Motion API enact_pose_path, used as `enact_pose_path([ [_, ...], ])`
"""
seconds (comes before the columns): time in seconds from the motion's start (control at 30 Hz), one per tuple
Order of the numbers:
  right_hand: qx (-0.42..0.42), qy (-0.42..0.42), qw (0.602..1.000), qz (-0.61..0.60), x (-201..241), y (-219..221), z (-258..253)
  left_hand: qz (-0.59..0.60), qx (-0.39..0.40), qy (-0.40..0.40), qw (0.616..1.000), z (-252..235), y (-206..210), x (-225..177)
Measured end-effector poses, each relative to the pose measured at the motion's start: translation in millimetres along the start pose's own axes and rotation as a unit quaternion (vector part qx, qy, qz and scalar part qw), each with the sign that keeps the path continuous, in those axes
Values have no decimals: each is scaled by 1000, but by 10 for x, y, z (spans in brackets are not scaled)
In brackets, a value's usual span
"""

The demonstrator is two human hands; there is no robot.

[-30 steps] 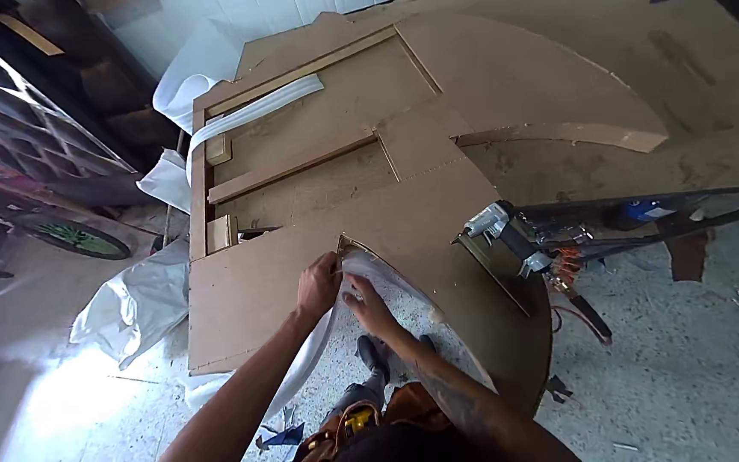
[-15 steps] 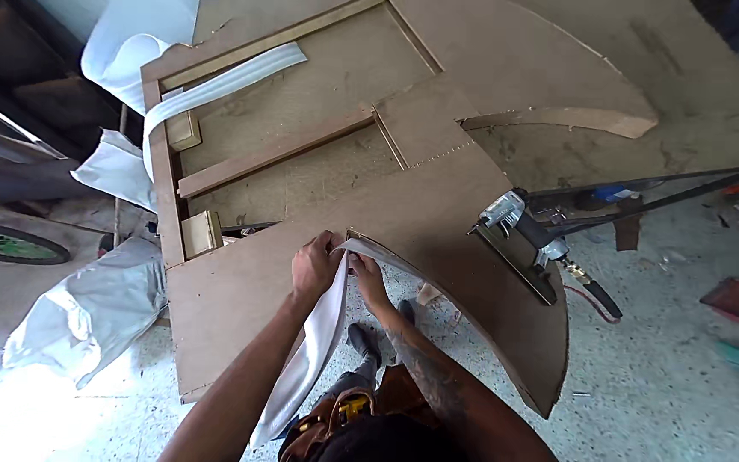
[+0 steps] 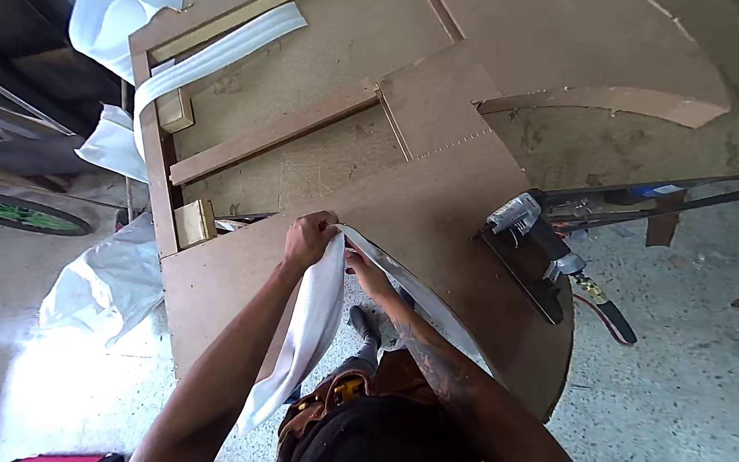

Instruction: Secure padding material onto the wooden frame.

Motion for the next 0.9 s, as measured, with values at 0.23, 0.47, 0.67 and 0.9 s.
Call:
enact_pose_path([
  [0.23, 74, -27, 996, 52, -48, -28, 201, 27, 7, 64, 998, 112, -94, -286],
  [0.47, 78, 20, 996, 30, 71, 43, 60, 3, 12, 69, 998, 142, -67, -300],
  [0.67, 96, 12, 988, 121, 270, 20, 223, -128, 61, 41, 989, 55, 2, -447],
  [0.9, -152, -74, 901, 400, 1542, -2236, 1490, -152, 114, 43, 981, -5, 66, -511],
])
Point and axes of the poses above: each hand's wrist, its own z-axis away from the middle knuckle, its own y-axis out of the palm, x = y × z, the point moved 8 cm from there along -z, towards the middle knuckle, and after that the axes turned 15 degrees about z, right-handed, at the moved point
